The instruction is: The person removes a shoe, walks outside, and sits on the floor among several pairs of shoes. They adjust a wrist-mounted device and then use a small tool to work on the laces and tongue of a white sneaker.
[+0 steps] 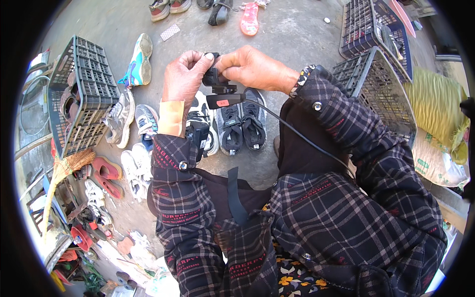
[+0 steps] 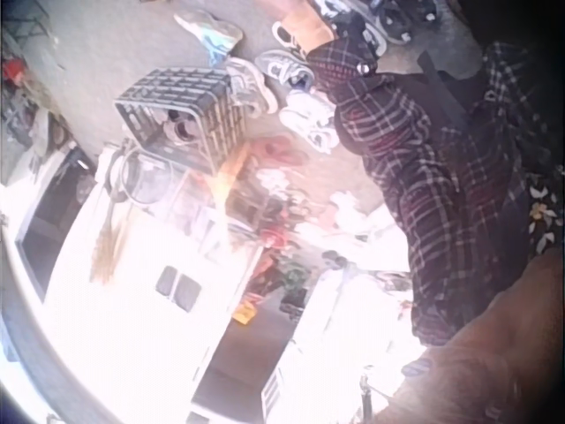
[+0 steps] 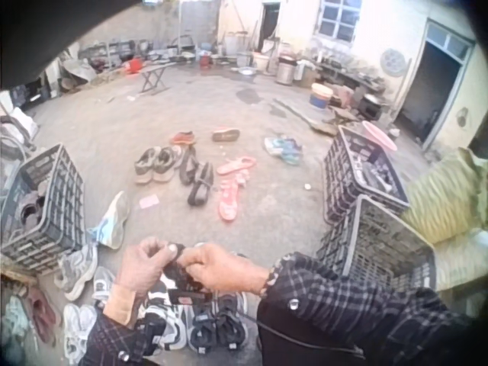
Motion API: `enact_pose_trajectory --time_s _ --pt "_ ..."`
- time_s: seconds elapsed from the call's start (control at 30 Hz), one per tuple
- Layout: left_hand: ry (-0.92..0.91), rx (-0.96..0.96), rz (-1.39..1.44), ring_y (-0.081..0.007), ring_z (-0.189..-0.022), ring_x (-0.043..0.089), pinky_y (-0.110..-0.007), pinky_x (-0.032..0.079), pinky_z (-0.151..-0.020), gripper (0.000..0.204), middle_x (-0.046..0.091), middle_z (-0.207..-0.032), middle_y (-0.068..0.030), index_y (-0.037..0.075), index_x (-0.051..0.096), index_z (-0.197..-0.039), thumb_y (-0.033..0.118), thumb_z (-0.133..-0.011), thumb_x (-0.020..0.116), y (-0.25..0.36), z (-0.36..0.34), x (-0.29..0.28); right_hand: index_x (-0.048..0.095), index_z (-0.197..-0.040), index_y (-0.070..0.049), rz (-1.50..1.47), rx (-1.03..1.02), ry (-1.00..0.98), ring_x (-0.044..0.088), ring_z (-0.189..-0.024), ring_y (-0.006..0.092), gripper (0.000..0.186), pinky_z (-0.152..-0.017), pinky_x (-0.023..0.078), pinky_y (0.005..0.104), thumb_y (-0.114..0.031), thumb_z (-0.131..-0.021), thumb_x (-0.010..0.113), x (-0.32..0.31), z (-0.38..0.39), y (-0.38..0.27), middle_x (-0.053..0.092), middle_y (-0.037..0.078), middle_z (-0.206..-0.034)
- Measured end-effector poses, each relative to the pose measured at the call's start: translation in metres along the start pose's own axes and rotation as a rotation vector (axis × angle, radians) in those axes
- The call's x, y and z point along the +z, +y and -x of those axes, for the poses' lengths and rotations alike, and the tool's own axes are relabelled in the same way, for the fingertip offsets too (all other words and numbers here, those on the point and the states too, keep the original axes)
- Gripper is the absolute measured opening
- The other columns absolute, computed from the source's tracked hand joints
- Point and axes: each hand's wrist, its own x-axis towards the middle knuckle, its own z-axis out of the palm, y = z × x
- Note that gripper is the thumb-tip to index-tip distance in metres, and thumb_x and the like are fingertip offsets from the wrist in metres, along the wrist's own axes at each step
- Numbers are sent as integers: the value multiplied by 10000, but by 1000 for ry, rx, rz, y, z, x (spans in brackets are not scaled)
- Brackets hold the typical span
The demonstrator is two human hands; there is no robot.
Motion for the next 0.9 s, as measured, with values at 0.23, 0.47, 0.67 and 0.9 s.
enact_pose_trajectory --time_s 0.23,0.47,0.67,0.9 --pt "-41 73 61 -13 -535 414 -161 307 -463 159 526 -649 63 53 629 -819 211 -808 644 4 -6 13 560 -742 47 345 -164 -14 614 -692 319 138 -618 460 400 -27 -717 446 0 -10 10 566 260 -712" --pt "2 140 -145 -27 -625 476 -178 386 -547 178 570 -697 37 8 641 -818 185 -799 654 18 -4 18 564 -915 43 251 -92 -227 599 -821 334 231 -681 462 386 -31 -726 453 -7 -20 15 595 261 -857" --pt "90 205 -141 -45 -599 512 -215 439 -579 187 600 -646 -18 -27 640 -822 152 -768 654 26 -4 31 580 -951 11 93 -58 -224 590 -807 254 229 -699 465 345 -75 -750 511 -12 -24 16 618 209 -880" --pt "90 241 -285 -84 -600 560 -241 458 -594 154 625 -654 -70 -12 642 -799 136 -761 650 26 -3 46 489 -1120 -33 -132 -367 -85 559 -874 227 397 -787 442 311 -107 -741 580 1 -35 58 592 156 -998"
